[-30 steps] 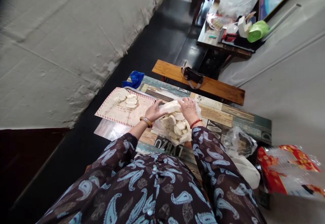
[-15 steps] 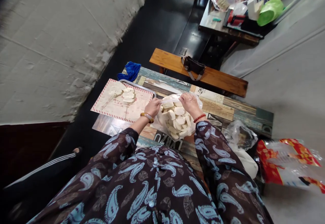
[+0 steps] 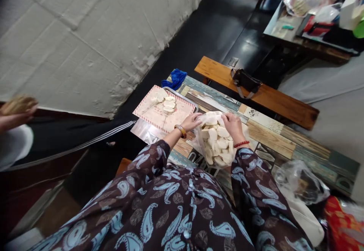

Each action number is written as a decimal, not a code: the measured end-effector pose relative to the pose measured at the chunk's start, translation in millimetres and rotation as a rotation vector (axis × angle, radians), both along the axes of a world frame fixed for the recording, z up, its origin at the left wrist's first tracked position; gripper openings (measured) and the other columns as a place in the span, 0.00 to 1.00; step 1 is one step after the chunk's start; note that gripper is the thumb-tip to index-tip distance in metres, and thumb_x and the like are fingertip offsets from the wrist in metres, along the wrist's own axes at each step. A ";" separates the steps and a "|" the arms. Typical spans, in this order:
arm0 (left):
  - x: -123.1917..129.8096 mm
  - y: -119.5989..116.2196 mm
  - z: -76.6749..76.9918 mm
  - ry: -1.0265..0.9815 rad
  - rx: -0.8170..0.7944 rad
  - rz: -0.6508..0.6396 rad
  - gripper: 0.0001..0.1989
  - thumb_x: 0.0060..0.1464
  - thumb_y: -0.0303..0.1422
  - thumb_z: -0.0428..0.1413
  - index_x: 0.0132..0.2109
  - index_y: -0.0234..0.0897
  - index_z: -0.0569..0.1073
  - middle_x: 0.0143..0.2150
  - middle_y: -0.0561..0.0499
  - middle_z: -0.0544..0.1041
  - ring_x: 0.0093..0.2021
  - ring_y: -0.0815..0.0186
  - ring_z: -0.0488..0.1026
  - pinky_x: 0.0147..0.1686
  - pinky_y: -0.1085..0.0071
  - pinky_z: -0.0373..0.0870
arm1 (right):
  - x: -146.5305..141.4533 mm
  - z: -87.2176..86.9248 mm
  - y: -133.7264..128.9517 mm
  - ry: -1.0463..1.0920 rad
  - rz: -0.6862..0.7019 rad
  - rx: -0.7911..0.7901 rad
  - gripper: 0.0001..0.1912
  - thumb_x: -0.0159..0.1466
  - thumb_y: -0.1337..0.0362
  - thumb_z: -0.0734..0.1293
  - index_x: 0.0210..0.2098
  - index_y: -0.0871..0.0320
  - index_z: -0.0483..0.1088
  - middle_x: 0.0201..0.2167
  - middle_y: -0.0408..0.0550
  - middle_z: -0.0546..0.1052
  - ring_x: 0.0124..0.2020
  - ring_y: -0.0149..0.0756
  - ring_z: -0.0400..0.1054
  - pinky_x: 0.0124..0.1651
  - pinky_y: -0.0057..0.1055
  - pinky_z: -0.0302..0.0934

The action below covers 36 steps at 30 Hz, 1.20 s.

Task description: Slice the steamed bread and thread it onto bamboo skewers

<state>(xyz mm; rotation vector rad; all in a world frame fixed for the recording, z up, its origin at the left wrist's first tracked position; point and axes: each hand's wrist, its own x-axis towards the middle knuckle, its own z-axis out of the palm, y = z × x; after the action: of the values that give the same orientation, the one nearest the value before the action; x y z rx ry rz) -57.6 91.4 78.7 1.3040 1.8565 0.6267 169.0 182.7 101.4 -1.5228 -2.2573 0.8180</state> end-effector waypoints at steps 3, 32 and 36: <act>-31.3 -33.0 0.2 0.129 -0.042 0.086 0.17 0.55 0.32 0.61 0.51 0.37 0.77 0.46 0.47 0.79 0.44 0.63 0.75 0.49 0.68 0.72 | 3.9 10.9 -7.7 0.018 -0.015 0.029 0.17 0.66 0.54 0.63 0.40 0.58 0.79 0.31 0.52 0.80 0.35 0.43 0.72 0.41 0.38 0.64; -200.2 -127.2 -9.9 0.477 -0.343 -0.050 0.19 0.63 0.37 0.55 0.57 0.35 0.72 0.58 0.37 0.72 0.59 0.50 0.68 0.59 0.56 0.63 | -215.2 -71.9 -174.0 0.097 0.192 -0.428 0.16 0.63 0.67 0.67 0.50 0.61 0.76 0.41 0.57 0.79 0.39 0.43 0.76 0.49 0.45 0.70; -238.2 -175.8 33.9 0.502 -0.117 -0.028 0.28 0.63 0.42 0.55 0.65 0.35 0.65 0.64 0.36 0.68 0.65 0.49 0.64 0.65 0.55 0.58 | -229.7 -70.4 -187.5 0.177 0.283 -0.577 0.19 0.67 0.59 0.66 0.54 0.61 0.74 0.42 0.56 0.80 0.39 0.42 0.77 0.46 0.42 0.72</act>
<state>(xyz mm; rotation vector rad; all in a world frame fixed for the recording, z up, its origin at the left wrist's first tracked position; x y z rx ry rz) -295.8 -84.3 112.7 1.5003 2.2274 0.1745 -60.8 -4.8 31.0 -1.2687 -2.2413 1.7316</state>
